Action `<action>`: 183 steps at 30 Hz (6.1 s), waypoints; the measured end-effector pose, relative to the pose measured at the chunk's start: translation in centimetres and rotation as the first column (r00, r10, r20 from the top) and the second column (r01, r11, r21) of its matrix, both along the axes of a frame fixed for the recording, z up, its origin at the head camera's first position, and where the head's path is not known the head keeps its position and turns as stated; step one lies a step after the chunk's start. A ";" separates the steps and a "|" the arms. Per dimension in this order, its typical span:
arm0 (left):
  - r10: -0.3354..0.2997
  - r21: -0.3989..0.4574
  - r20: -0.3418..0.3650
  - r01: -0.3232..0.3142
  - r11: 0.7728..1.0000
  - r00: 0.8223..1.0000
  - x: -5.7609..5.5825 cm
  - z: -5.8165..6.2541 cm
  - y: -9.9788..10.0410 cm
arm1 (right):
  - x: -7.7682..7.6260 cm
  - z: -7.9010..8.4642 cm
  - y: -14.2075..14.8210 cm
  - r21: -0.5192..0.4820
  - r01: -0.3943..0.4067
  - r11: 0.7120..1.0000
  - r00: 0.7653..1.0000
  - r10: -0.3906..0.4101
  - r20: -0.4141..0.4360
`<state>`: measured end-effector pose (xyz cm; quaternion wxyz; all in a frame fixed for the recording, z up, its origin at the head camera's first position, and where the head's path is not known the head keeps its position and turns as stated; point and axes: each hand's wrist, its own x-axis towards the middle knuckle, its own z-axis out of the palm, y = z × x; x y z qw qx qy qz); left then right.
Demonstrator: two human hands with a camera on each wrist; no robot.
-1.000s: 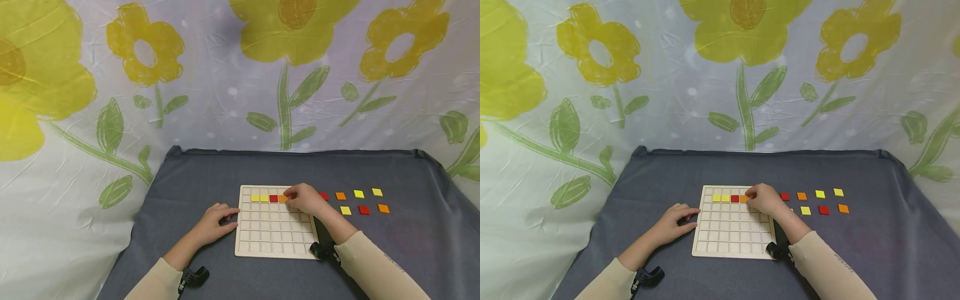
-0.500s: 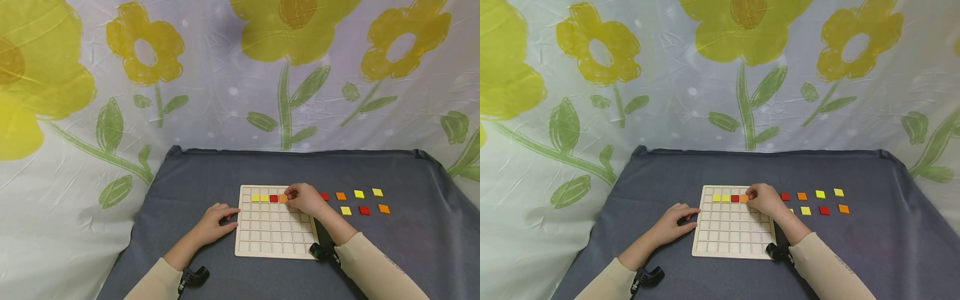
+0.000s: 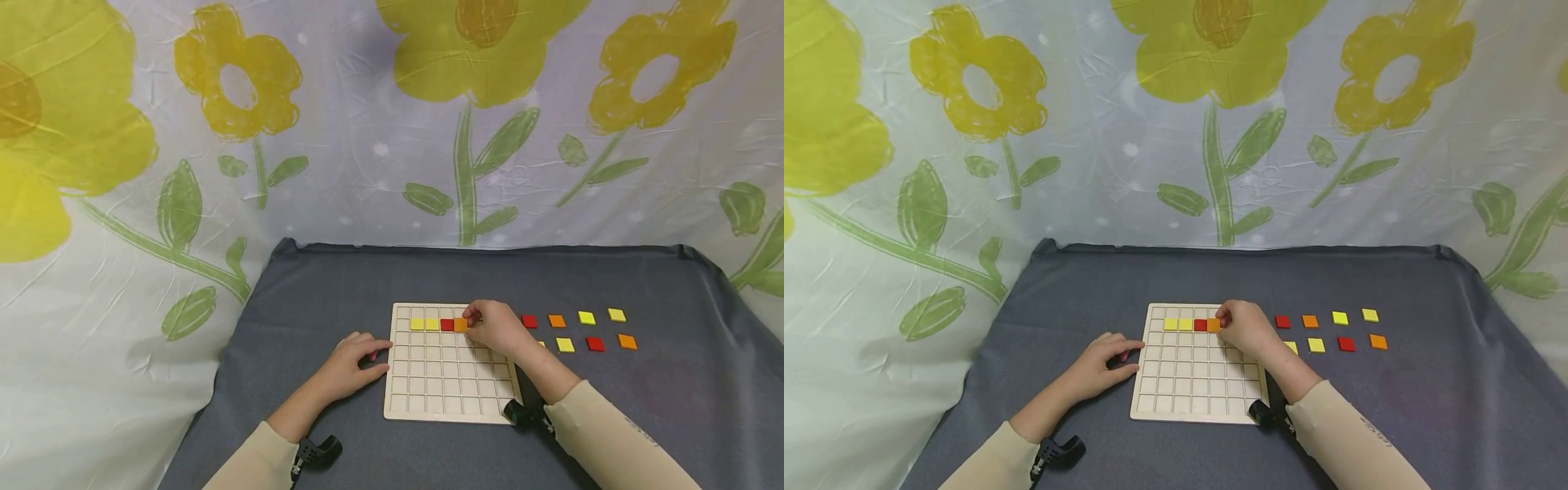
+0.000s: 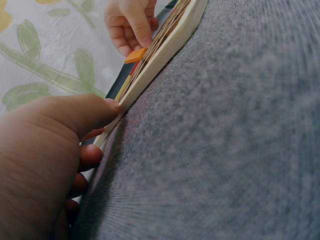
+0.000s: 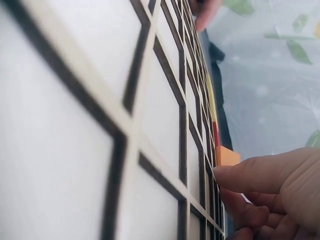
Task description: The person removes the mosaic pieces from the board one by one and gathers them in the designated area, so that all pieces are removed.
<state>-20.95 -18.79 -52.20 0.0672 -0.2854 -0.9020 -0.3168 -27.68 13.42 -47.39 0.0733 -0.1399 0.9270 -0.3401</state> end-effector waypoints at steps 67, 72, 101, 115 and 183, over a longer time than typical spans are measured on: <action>-0.006 -0.006 -0.013 0.006 1.000 1.000 0.3 0.5 0.1 | 1.5 2.8 1.9 -0.012 -0.086 0.996 0.992 0.084 -0.094; -0.002 -0.006 -0.012 0.002 1.000 1.000 0.3 0.5 0.2 | 2.0 3.9 3.0 0.009 -0.088 0.996 0.987 0.088 -0.138; 0.010 -0.011 0.023 -0.010 1.000 1.000 0.2 0.4 0.2 | 7.4 6.3 10.3 0.128 -0.059 0.990 0.986 0.078 -0.147; 0.029 -0.026 0.019 -0.028 0.999 0.999 0.2 0.2 0.1 | 8.8 3.7 13.0 0.185 -0.168 0.968 0.981 0.183 -0.069; 0.002 -0.006 0.007 -0.002 1.000 1.000 0.2 0.1 0.0 | 5.4 3.4 6.6 -0.261 -0.086 0.961 0.994 0.064 -0.090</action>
